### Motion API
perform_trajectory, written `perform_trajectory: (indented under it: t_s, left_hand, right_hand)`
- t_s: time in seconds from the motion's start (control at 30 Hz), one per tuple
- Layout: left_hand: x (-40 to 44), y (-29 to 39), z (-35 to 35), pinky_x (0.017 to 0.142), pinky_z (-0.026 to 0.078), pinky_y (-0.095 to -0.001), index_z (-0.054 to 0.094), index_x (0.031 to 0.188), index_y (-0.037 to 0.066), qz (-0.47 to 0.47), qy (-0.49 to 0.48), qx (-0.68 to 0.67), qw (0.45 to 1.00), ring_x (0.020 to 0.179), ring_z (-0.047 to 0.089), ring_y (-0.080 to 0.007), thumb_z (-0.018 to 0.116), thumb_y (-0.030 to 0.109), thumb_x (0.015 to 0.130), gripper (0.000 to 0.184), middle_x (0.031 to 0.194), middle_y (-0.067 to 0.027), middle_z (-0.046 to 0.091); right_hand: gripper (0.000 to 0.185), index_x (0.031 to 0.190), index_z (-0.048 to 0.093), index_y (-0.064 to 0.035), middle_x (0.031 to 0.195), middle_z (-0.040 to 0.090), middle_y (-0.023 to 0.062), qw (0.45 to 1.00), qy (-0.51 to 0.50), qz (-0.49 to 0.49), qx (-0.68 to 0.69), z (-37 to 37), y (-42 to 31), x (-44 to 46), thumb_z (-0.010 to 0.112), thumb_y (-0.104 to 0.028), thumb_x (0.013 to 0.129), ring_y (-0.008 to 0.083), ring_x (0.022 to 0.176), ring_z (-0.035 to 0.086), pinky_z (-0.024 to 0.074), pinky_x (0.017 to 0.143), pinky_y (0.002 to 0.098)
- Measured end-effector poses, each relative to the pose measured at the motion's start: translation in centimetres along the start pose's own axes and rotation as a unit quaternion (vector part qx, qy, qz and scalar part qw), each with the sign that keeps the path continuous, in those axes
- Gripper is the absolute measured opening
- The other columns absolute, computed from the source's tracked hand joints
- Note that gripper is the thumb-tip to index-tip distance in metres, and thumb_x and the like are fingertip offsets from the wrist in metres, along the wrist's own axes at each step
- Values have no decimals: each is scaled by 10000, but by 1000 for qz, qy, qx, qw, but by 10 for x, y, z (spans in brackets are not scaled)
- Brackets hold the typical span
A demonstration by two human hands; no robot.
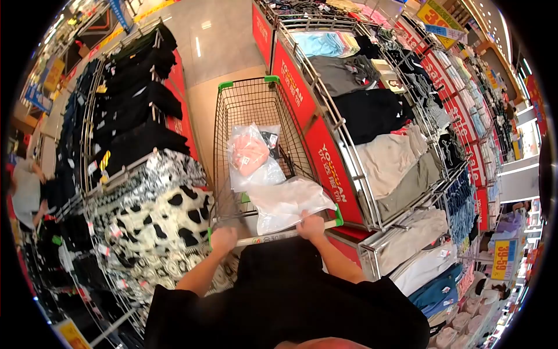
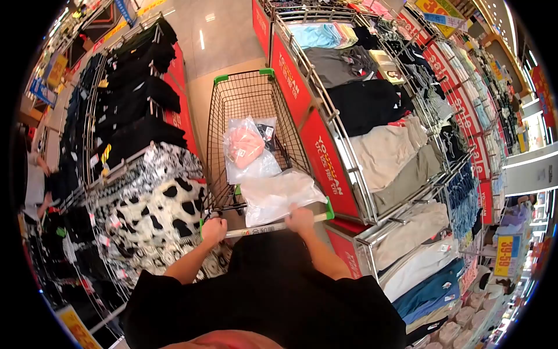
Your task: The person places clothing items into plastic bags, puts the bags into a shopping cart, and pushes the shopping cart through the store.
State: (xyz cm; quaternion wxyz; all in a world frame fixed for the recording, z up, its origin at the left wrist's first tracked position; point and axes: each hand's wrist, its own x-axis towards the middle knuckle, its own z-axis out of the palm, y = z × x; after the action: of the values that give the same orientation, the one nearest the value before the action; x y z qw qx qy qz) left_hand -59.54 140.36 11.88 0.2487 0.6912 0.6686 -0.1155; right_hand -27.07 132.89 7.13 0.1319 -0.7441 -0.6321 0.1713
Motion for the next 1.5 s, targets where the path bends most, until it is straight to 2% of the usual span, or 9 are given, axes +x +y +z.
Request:
perform_trajectory:
  t_s: [0.33, 0.4, 0.63, 0.9, 1.07, 1.13, 1.27, 1.37, 1.5]
  left_hand:
    - [211, 14, -126, 781, 518, -506, 724, 821, 25, -10, 43, -13, 999, 795, 657, -434, 407, 337, 896, 451, 824, -251, 671]
    - [255, 17, -155, 785, 518, -508, 723, 831, 16, -29, 49, -16, 998, 809, 657, -436, 416, 341, 889, 451, 840, -268, 667]
    - [429, 6, -252, 791, 528, -501, 717, 845, 0, -36, 60, -7, 998, 823, 658, -439, 423, 353, 892, 461, 844, -271, 668]
    - [621, -19, -379, 747, 532, -504, 711, 844, 34, -28, 119, -13, 992, 764, 657, -427, 465, 315, 892, 376, 805, -247, 669]
    - [743, -35, -454, 717, 525, -508, 698, 802, 31, 8, 147, 0, 989, 754, 656, -419, 467, 304, 887, 367, 799, -242, 668]
    - [790, -41, -478, 710, 525, -506, 697, 789, 30, 12, 147, -8, 989, 745, 656, -416, 469, 304, 884, 369, 792, -239, 668]
    - [884, -35, -531, 692, 526, -502, 709, 782, 35, 22, 186, -11, 982, 709, 657, -406, 476, 311, 878, 374, 767, -226, 668]
    - [942, -33, -563, 689, 526, -502, 720, 813, 40, 34, 169, -2, 985, 707, 659, -403, 478, 314, 878, 371, 763, -227, 667]
    - [1021, -29, -611, 694, 527, -500, 714, 808, 34, 59, 173, -8, 983, 710, 659, -409, 474, 321, 882, 381, 756, -229, 665]
  right_hand:
    - [293, 866, 592, -25, 586, 573, 164, 995, 63, -71, 8, -14, -37, 255, 620, -271, 708, 359, 558, 602, 486, 538, 477]
    - [296, 858, 591, -37, 650, 615, 165, 998, 10, -59, 2, -23, -48, 309, 615, -299, 725, 359, 627, 632, 516, 608, 483]
    - [339, 907, 614, -24, 653, 621, 162, 998, 3, -57, -14, -25, -93, 513, 618, -323, 748, 352, 619, 633, 517, 596, 477]
    - [299, 928, 596, -5, 621, 603, 172, 987, 113, -103, 51, -5, -156, 728, 624, -253, 762, 365, 576, 614, 497, 540, 465]
    - [278, 897, 601, -15, 635, 612, 169, 987, 127, -80, 61, -2, -199, 862, 632, -253, 758, 366, 584, 616, 501, 561, 463]
    - [370, 1017, 643, -16, 665, 634, 161, 994, 84, -56, 31, -5, -212, 909, 647, -272, 748, 345, 619, 636, 512, 578, 453]
    - [357, 1013, 641, -28, 679, 643, 167, 995, 84, -35, 33, -12, -235, 1012, 642, -271, 751, 351, 634, 642, 517, 597, 457]
    - [237, 909, 620, -50, 660, 639, 170, 995, 88, -13, 53, -19, -242, 1077, 615, -240, 766, 371, 640, 642, 514, 604, 474]
    - [322, 987, 635, -29, 698, 654, 178, 997, 68, 11, 38, -19, -255, 1159, 613, -249, 753, 358, 665, 650, 522, 619, 469]
